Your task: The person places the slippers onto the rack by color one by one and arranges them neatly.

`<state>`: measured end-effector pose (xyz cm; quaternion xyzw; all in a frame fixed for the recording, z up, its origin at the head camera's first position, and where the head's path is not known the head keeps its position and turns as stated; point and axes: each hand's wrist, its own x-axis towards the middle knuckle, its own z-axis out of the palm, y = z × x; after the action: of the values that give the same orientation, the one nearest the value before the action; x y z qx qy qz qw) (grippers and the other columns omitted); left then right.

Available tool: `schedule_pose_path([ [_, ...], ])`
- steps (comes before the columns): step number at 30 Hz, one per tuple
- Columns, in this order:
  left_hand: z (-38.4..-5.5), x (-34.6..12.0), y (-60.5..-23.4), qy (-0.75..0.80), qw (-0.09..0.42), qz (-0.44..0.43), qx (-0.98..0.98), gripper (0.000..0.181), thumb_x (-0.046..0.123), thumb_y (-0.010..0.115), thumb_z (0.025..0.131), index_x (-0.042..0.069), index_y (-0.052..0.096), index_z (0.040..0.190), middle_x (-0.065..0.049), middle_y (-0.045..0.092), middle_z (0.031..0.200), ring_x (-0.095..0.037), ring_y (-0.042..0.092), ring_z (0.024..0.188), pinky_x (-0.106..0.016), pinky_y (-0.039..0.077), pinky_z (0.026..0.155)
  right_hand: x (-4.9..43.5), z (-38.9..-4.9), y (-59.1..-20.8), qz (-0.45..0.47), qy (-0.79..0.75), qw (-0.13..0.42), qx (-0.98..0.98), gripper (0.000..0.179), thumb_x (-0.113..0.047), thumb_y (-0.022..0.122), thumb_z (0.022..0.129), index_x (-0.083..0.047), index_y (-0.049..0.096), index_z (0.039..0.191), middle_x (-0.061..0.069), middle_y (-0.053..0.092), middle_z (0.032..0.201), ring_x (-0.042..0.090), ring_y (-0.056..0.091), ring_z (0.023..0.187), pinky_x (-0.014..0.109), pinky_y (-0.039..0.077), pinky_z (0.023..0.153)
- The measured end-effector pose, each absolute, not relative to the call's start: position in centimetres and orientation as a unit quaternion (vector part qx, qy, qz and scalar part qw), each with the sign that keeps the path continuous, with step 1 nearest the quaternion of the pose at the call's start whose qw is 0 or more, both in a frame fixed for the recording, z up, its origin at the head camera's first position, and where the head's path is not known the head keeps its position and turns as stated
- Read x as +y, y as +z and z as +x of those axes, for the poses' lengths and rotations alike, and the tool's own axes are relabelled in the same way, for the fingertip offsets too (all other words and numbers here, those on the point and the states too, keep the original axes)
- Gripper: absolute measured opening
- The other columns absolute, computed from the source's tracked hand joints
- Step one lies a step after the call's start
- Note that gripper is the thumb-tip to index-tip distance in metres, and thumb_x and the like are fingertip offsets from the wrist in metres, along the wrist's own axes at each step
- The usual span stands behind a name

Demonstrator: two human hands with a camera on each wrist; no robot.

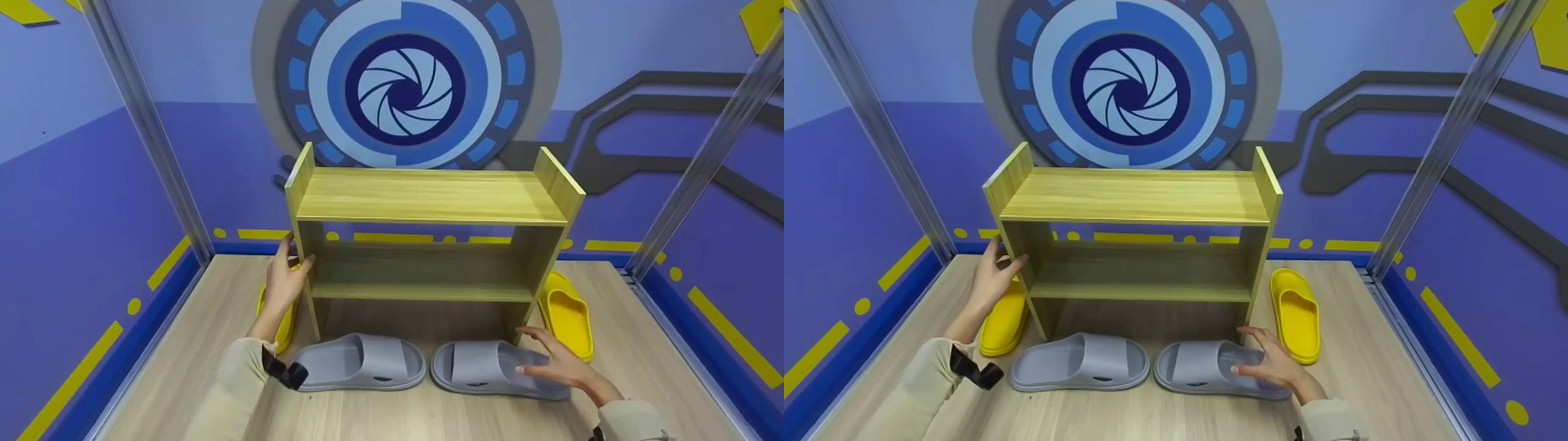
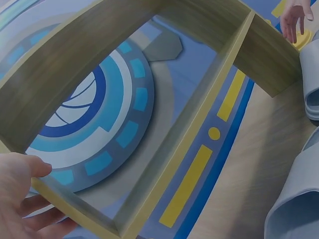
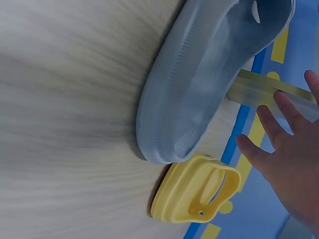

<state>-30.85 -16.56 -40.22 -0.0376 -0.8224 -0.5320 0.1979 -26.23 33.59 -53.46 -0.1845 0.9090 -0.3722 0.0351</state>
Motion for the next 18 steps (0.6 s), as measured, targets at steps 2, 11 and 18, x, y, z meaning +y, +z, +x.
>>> schedule_pose_path([
  [2, -30.9, -16.6, -40.2, -0.531, 0.199, -0.039, -0.823, 0.057, 0.01, 0.057, 0.085, 0.003, 0.029, 0.135, -0.022, 0.045, 0.122, -0.033, 0.05, 0.102, -0.043, 0.041, 0.084, 33.5, -26.2, -53.6, -0.179, -0.361, 0.047, 0.914, 0.07, -0.032, 0.07, 0.072, -0.013, 0.038, 0.132, 0.017, 0.036, 0.131, 0.04, 0.033, 0.117, 0.061, 0.025, 0.087],
  [11, -30.6, -16.8, -40.1, -0.523, 0.189, -0.048, -0.829, 0.058, 0.009, 0.054, 0.085, 0.007, 0.028, 0.136, -0.024, 0.044, 0.123, -0.037, 0.052, 0.1, -0.043, 0.044, 0.079, 33.2, -26.3, -54.8, -0.236, -0.321, 0.053, 0.916, 0.078, -0.04, 0.071, 0.07, -0.009, 0.036, 0.132, 0.018, 0.038, 0.128, 0.039, 0.035, 0.114, 0.06, 0.029, 0.084],
  [18, -30.6, -16.9, -40.1, -0.529, 0.182, -0.062, -0.827, 0.06, 0.007, 0.054, 0.085, 0.005, 0.026, 0.137, -0.027, 0.047, 0.119, -0.038, 0.053, 0.099, -0.044, 0.045, 0.078, 33.0, -26.3, -55.7, -0.263, -0.294, 0.041, 0.918, 0.083, -0.044, 0.072, 0.066, -0.009, 0.037, 0.132, 0.018, 0.04, 0.124, 0.037, 0.038, 0.11, 0.058, 0.031, 0.082],
])
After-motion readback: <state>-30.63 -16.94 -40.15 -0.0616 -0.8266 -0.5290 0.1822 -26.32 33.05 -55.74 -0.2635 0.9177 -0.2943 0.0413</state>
